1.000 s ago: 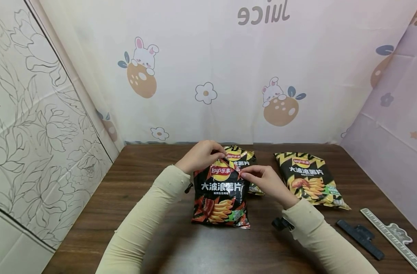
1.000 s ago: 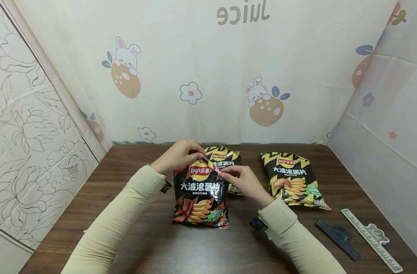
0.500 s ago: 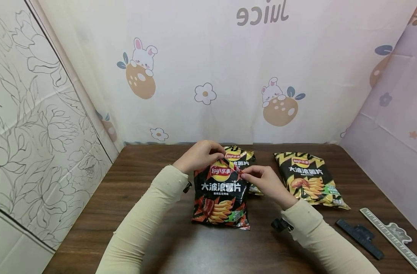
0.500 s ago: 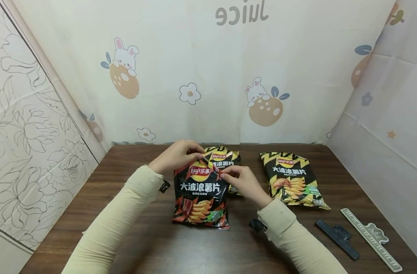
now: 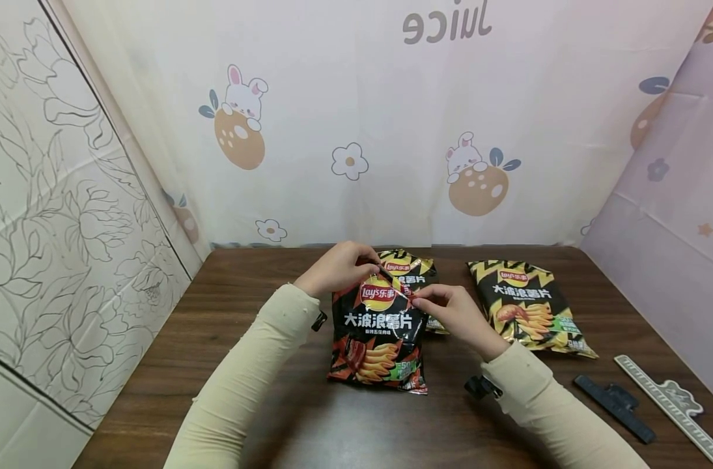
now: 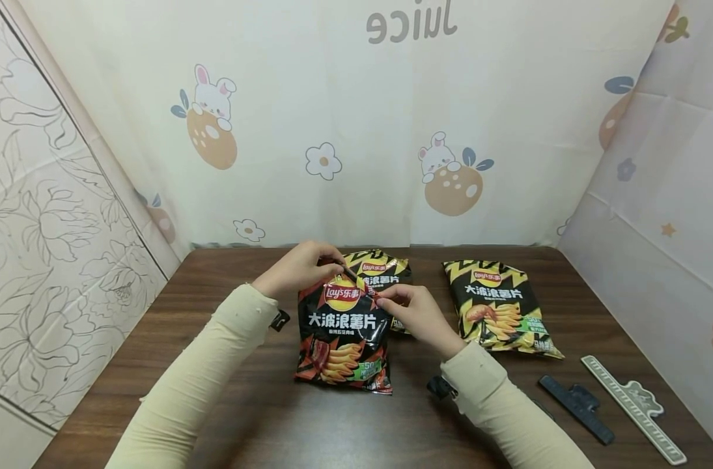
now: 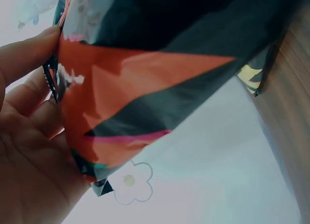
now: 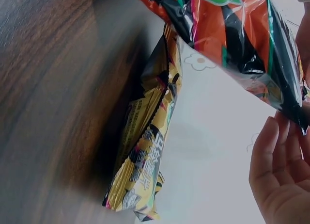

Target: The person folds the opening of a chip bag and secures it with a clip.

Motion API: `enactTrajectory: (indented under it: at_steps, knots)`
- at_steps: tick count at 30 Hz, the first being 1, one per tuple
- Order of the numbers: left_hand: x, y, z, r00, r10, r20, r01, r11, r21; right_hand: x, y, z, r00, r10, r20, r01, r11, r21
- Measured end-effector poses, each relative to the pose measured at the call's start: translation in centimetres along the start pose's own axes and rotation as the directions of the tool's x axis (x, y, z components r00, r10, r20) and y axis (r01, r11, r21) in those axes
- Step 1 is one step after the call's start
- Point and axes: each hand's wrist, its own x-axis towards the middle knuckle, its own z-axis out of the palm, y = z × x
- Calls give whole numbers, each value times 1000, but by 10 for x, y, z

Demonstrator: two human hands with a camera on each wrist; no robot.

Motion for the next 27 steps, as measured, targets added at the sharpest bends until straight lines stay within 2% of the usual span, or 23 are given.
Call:
enactTrajectory:
  at_steps: [7, 17, 27]
  knots:
    - [0, -1, 4, 999, 12, -41, -12, 1000, 18, -2, 0, -3, 1000, -14, 18, 14, 1000, -11]
    - [-2, 2, 6, 998, 22, -60, -21, 1000, 15, -6, 2, -10, 999, -1, 32, 3, 998, -58]
    - [-2, 1, 6, 998, 28, -56, -28, 1000, 7, -19, 9, -34, 1000, -29, -4, 28, 986, -164]
